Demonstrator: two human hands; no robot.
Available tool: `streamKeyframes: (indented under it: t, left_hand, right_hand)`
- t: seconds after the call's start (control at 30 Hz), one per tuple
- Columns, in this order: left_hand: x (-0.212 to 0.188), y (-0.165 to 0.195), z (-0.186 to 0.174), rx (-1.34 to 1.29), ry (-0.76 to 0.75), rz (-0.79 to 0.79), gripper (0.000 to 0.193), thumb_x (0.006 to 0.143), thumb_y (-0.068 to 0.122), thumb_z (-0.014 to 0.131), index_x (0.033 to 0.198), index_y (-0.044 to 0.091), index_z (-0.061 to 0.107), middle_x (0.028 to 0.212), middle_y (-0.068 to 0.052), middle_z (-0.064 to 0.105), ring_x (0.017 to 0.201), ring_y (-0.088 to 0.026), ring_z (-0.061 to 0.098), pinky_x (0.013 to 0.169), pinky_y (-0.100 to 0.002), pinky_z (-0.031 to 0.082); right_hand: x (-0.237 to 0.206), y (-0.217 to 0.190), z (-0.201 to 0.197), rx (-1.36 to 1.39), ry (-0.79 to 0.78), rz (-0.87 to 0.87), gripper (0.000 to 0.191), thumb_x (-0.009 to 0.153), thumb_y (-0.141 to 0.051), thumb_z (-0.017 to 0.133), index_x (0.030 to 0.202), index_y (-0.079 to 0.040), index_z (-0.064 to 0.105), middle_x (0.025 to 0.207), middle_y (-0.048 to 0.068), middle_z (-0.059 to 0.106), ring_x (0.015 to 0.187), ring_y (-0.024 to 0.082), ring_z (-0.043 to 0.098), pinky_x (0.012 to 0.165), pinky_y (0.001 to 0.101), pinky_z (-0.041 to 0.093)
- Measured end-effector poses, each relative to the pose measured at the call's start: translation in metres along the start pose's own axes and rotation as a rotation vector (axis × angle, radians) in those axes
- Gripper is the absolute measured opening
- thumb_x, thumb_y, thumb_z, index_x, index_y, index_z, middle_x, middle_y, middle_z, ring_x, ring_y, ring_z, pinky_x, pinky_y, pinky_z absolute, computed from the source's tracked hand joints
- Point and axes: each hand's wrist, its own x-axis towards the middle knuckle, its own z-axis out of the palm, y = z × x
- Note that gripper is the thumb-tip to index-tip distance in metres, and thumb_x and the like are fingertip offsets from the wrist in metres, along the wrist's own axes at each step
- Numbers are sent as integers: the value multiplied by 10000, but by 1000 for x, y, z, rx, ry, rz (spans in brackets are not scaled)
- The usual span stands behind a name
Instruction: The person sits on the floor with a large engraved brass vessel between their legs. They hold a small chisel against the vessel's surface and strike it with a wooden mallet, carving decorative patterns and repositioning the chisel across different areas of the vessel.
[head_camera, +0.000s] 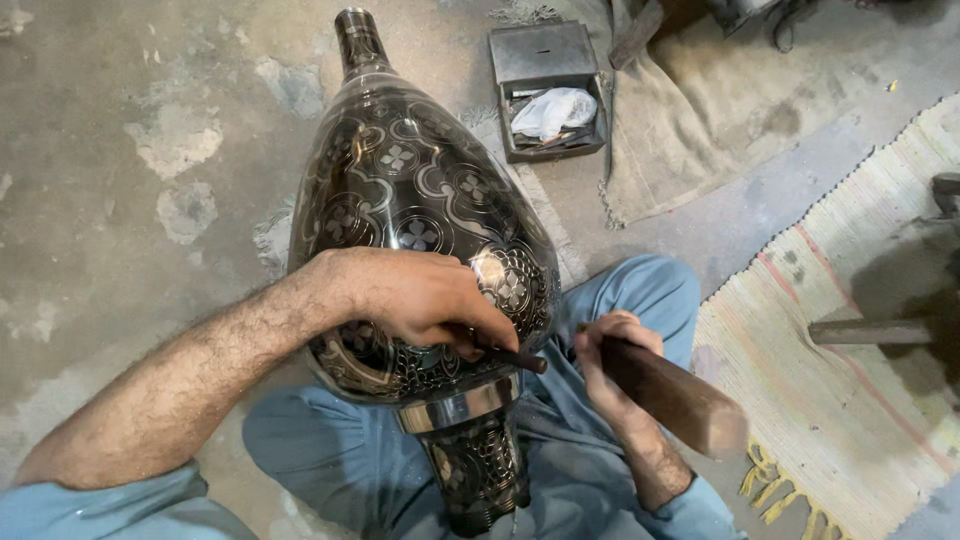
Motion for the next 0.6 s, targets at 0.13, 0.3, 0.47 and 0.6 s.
streamKeyframes:
  t: [0.13,0.3,0.47,0.6]
  left_hand:
    - [3,2,2,76,-59,-81,477,833,98,735,1294,194,658,1072,-89,783,981,-282,747,808,-432,577]
    - [7,8,0,146,-63,-74,470,825,106,747,1280,188,665,1056,-94,780,972,-299,730,807,-444,565]
    - [-2,9,1,91,-40,-152,472,855,118,727,1314,201,653,1065,-70,781,954,-252,758,822,-402,591]
    - [-8,5,3,7,28,-105,511,837,68,712,1332,186,653,1129,-56,783,986,-220,776,854,-373,607]
  right_hand:
    - [2,-4,-5,-177,-64,1,336,841,72,779,1086,-49,583,916,85,655,856,229,606,835,331,505]
    - [1,-4,-6,-246,-87,-48,353,827,69,809,1087,-31,592,920,94,661,863,222,625,840,341,512]
    - [-1,-1,-4,-451,-228,16,334,770,62,839,963,-86,609,892,96,683,899,240,654,800,343,528]
    - [0,1,-1,-102,-62,39,373,820,44,822,1088,-44,578,910,85,672,848,181,651,764,312,546]
